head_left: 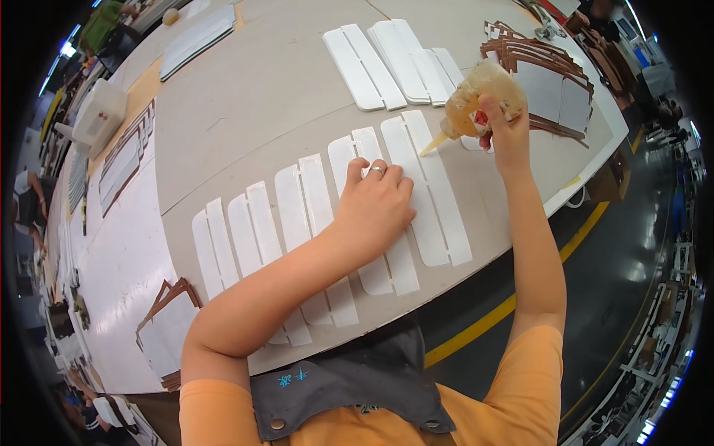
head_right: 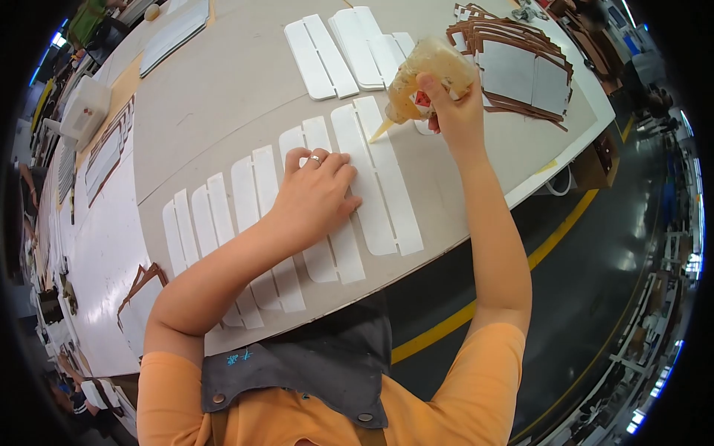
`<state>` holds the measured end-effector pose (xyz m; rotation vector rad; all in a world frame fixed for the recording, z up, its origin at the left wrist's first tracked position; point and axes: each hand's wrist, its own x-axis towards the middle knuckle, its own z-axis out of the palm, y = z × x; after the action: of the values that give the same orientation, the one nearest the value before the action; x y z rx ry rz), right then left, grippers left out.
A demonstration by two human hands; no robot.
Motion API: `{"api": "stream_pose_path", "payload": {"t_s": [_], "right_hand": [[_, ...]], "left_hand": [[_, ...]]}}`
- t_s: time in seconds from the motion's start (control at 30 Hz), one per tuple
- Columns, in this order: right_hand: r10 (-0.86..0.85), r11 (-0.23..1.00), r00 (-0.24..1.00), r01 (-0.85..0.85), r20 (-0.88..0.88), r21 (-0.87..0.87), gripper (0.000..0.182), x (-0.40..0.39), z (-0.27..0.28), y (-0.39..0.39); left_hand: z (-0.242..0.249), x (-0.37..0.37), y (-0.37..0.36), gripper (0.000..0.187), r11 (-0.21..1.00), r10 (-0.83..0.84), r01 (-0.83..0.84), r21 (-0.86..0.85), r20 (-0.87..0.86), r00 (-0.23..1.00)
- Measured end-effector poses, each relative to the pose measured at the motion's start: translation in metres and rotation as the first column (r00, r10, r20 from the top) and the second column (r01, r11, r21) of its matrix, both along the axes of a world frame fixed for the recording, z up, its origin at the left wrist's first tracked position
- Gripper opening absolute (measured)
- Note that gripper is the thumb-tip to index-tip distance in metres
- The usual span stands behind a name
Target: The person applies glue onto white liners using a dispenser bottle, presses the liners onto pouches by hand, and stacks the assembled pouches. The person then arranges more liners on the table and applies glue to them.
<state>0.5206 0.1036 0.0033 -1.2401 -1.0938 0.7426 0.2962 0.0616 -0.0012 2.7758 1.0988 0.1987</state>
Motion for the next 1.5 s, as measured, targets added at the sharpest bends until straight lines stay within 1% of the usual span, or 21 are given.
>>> {"api": "stream_pose_path", "payload": {"t_s": [0.17,0.27,0.37,0.43,0.47,0.5,0.57,0.63,0.73,0.83,0.93,1.0,1.03,1.17,1.2,1.27,1.4,1.5], "right_hand": [[0.011,0.999,1.000,-0.011,-0.004,-0.039,0.051,0.005,0.002,-0.041],[0.016,0.998,1.000,-0.016,-0.009,-0.064,0.057,0.009,0.002,-0.067],[0.107,0.976,0.992,-0.118,-0.066,-0.185,0.068,0.020,0.007,-0.098],[0.156,0.987,0.986,-0.154,-0.055,0.035,0.075,0.016,0.002,-0.111],[0.180,0.974,0.983,-0.172,-0.044,0.145,0.078,0.014,0.001,-0.118],[0.211,0.976,0.975,-0.207,-0.064,0.065,0.090,0.016,0.004,-0.128],[0.162,0.974,0.977,-0.181,0.136,0.138,0.097,0.019,0.001,-0.142],[0.121,0.961,0.928,-0.199,0.352,0.194,0.108,0.027,-0.003,-0.153],[0.064,0.948,0.871,-0.206,0.487,0.242,0.109,0.037,-0.002,-0.165],[-0.045,0.970,0.959,-0.025,0.279,0.243,0.103,0.037,0.004,-0.166],[-0.046,0.947,0.992,0.005,0.119,0.321,0.087,0.042,0.005,-0.140],[0.013,0.978,1.000,-0.010,-0.013,0.208,0.068,0.027,0.016,-0.114],[0.006,0.965,0.999,0.005,-0.043,0.262,0.059,0.017,0.015,-0.093],[-0.025,0.964,0.999,0.035,-0.040,0.264,0.056,-0.010,0.006,-0.021],[-0.039,0.963,0.999,0.045,-0.030,0.265,0.055,-0.015,0.004,-0.008],[-0.020,0.960,0.999,0.012,0.026,0.280,0.056,-0.018,-0.004,0.012],[-0.011,0.965,0.997,-0.009,0.076,0.261,0.057,-0.019,-0.008,0.028],[-0.069,0.974,0.991,0.042,0.111,0.223,0.057,-0.013,-0.001,0.026]], "left_hand": [[0.001,0.002,-0.001,0.032,1.000,0.015,-0.014,0.014,-0.019,1.000],[0.002,0.003,-0.002,0.032,1.000,0.016,-0.015,0.024,-0.031,0.999],[0.002,0.003,-0.002,0.032,0.999,0.016,-0.015,0.035,-0.032,0.999],[0.001,0.003,-0.003,0.031,0.999,0.015,-0.013,0.040,-0.033,0.999],[0.002,0.003,-0.003,0.031,0.999,0.013,-0.011,0.041,-0.036,0.999],[0.003,0.003,-0.003,0.031,0.999,0.012,-0.011,0.043,-0.038,0.999],[0.003,0.003,-0.003,0.030,0.999,0.010,-0.008,0.047,-0.045,0.999],[0.003,0.003,-0.003,0.030,0.999,0.005,-0.003,0.052,-0.042,0.999],[0.002,0.003,-0.003,0.030,0.999,-0.003,0.005,0.049,-0.034,0.999],[0.003,0.003,-0.003,0.031,0.999,0.003,-0.002,0.036,-0.043,0.999],[0.000,0.003,-0.003,0.031,0.999,0.005,-0.003,0.047,-0.031,1.000],[0.000,0.003,-0.003,0.031,0.999,0.002,0.000,0.051,-0.027,1.000],[0.000,0.003,-0.003,0.031,0.999,0.002,0.000,0.050,-0.030,1.000],[0.001,0.003,-0.002,0.030,0.999,0.002,0.000,0.038,-0.032,0.999],[0.001,0.003,-0.002,0.030,0.999,0.002,-0.001,0.033,-0.030,1.000],[0.001,0.002,-0.002,0.029,0.999,-0.005,0.006,0.033,-0.033,0.999],[-0.001,0.001,-0.001,0.030,0.999,-0.016,0.017,0.041,-0.023,1.000],[-0.005,0.000,0.000,0.030,0.998,-0.022,0.021,0.063,0.018,1.000]]}}
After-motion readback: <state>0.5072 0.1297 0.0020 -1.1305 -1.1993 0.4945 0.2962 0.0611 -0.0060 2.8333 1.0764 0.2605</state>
